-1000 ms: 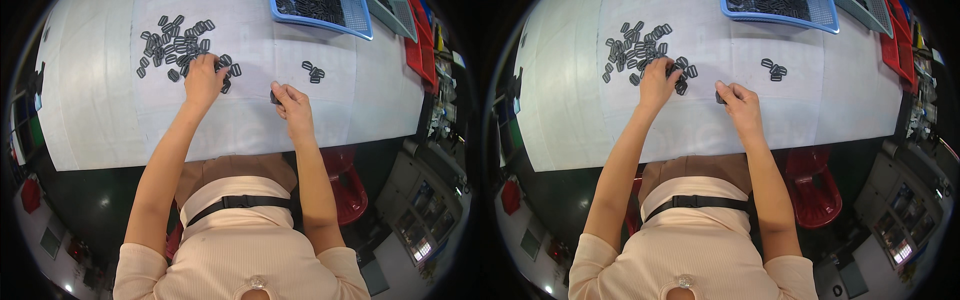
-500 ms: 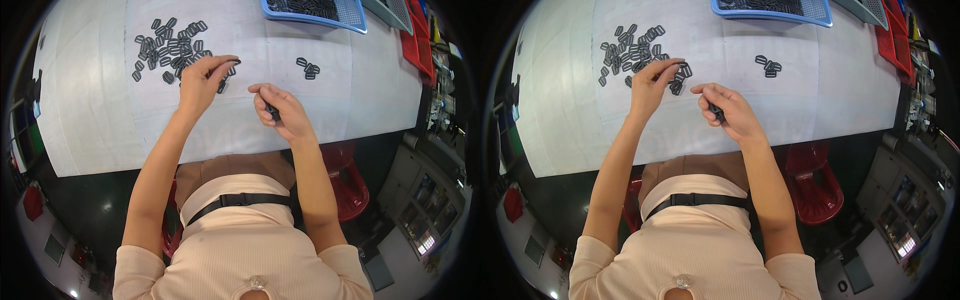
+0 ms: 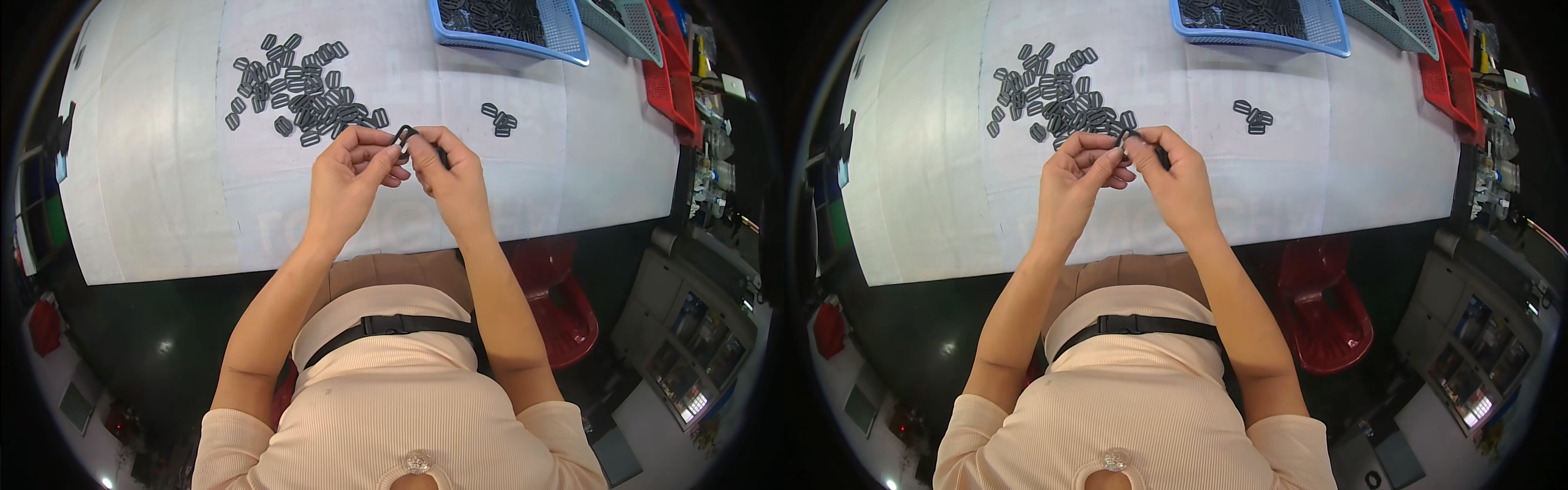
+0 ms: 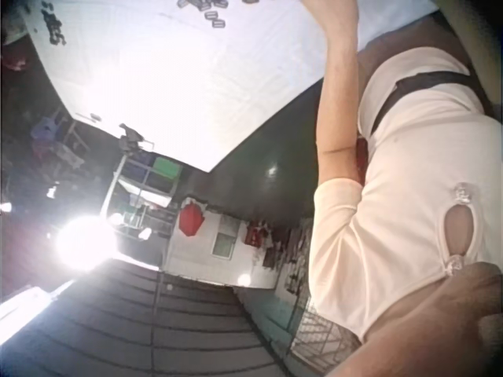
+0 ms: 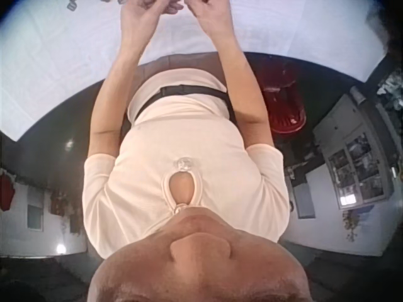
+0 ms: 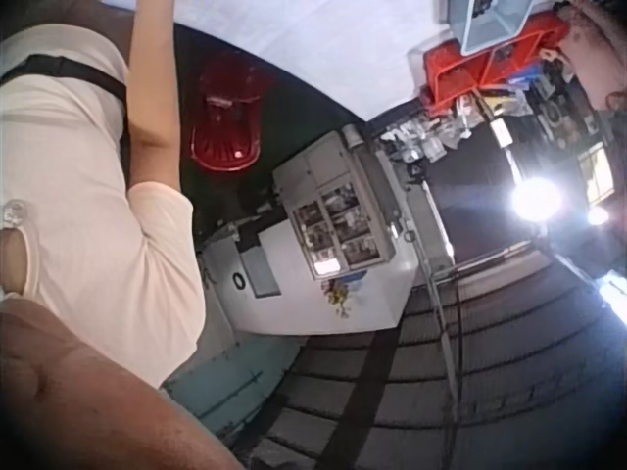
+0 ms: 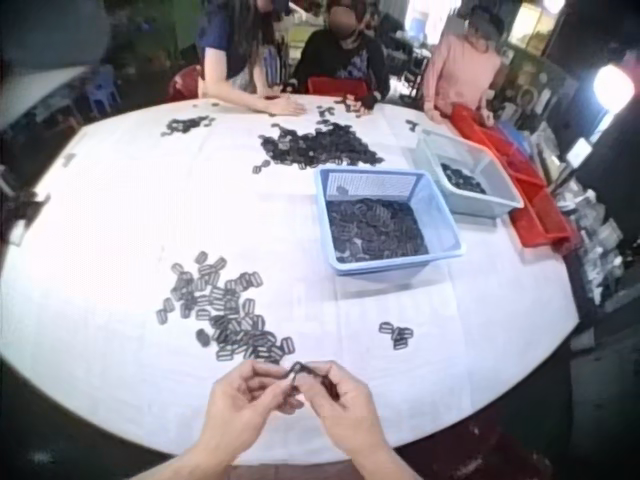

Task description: The person sorts black plastic buckles on a white table, picking them up individually and placing them in groups or into a blue plastic basket.

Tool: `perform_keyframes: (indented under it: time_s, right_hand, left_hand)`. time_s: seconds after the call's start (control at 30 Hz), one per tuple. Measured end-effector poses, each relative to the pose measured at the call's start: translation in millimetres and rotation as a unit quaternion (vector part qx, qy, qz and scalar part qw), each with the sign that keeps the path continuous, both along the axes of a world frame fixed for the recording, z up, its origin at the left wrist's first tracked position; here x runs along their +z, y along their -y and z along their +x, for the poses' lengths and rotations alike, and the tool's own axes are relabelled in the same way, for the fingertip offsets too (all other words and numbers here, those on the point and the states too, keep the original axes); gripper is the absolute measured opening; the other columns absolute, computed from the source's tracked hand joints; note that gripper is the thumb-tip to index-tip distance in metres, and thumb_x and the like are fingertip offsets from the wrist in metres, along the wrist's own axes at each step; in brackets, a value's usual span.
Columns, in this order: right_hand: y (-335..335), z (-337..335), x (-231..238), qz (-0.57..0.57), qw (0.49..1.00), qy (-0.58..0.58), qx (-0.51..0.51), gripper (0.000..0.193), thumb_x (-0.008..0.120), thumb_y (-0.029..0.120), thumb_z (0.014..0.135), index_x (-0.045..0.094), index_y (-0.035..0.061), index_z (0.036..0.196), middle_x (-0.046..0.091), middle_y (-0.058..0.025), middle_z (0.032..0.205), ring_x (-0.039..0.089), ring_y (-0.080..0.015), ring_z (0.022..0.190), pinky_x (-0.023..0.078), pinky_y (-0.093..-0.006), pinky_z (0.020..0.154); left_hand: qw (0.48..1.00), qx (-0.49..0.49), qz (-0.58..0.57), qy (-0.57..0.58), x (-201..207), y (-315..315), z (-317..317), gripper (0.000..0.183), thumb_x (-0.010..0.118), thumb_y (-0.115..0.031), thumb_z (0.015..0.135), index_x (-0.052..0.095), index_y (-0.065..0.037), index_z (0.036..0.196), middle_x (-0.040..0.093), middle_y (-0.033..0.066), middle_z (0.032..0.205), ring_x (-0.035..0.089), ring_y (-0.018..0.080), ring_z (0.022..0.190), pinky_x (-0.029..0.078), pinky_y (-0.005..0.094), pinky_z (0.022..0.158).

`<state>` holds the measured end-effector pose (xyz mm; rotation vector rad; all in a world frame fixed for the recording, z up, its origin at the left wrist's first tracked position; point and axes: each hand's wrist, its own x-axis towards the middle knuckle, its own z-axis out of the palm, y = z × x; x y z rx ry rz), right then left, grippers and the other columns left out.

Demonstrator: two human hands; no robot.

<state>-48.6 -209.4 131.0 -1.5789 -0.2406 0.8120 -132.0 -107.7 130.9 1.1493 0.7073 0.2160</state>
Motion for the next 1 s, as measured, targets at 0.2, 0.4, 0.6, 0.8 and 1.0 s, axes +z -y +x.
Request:
perform_keyframes:
  time_s: [0.2, 0.4, 0.6, 0.8, 1.0]
  right_hand:
    - [-3.8, -5.2, -2.7, -0.046, 0.987, 0.152, -0.001, 0.018, 0.058, 0.017, 0.08, 0.057, 0.0014, 0.072, 0.053, -0.002, 0.056, 0.044, -0.0073, 0.05, 0.037, -0.0217, 0.047]
    - [-10.5, -3.2, -11.4, -0.071, 0.988, 0.135, -0.034, 0.027, 0.057, 0.023, 0.082, 0.053, 0.0002, 0.067, 0.05, -0.0033, 0.051, 0.042, -0.0087, 0.045, 0.034, -0.0239, 0.043]
    - [-12.3, 48.3, -38.6, -0.08, 0.971, -0.211, -0.08, 0.038, 0.053, 0.035, 0.083, 0.05, 0.0039, 0.061, 0.041, -0.0011, 0.048, 0.04, -0.0094, 0.042, 0.024, -0.0235, 0.035]
    - [-39.7, 191.6, -27.3, 0.04, 0.978, -0.087, -0.186, 0.025, 0.047, 0.026, 0.087, 0.051, 0.0044, 0.075, 0.052, -0.0044, 0.063, 0.052, -0.013, 0.049, 0.038, -0.0224, 0.038]
    - [-63.0, 243.8, -19.4, -0.286, 0.872, 0.371, -0.142, 0.047, 0.05, 0.033, 0.083, 0.041, -0.0022, 0.113, 0.041, -0.0192, 0.114, 0.049, -0.0304, 0.101, 0.043, -0.0399, 0.082]
  left_hand:
    - [0.999, 0.019, -0.029, 0.028, -0.3, 11.4, -2.1, 0.008, 0.052, -0.003, 0.083, 0.047, 0.003, 0.086, 0.059, 0.0116, 0.075, 0.061, 0.0135, 0.066, 0.05, 0.023, 0.058]
    - [1.0, 0.022, -0.012, -0.016, -11.0, 15.8, 3.2, 0.014, 0.053, -0.002, 0.082, 0.043, 0.001, 0.091, 0.059, 0.0116, 0.075, 0.06, 0.014, 0.066, 0.049, 0.0236, 0.061]
    - [0.986, -0.104, 0.085, -0.094, -16.6, 15.5, 8.2, 0.017, 0.046, -0.01, 0.087, 0.043, -0.001, 0.102, 0.06, 0.0084, 0.079, 0.058, 0.0128, 0.078, 0.046, 0.0244, 0.065]
    - [0.975, -0.084, 0.173, -0.113, -39.0, -9.8, 8.6, 0.017, 0.047, -0.01, 0.085, 0.053, 0.0, 0.098, 0.062, 0.0088, 0.083, 0.06, 0.0148, 0.077, 0.046, 0.0258, 0.065]
    - [0.92, -0.069, 0.322, -0.213, -71.5, -30.2, 7.7, 0.018, 0.057, -0.009, 0.076, 0.057, -0.002, 0.093, 0.061, 0.0103, 0.083, 0.059, 0.0218, 0.078, 0.047, 0.0313, 0.065]
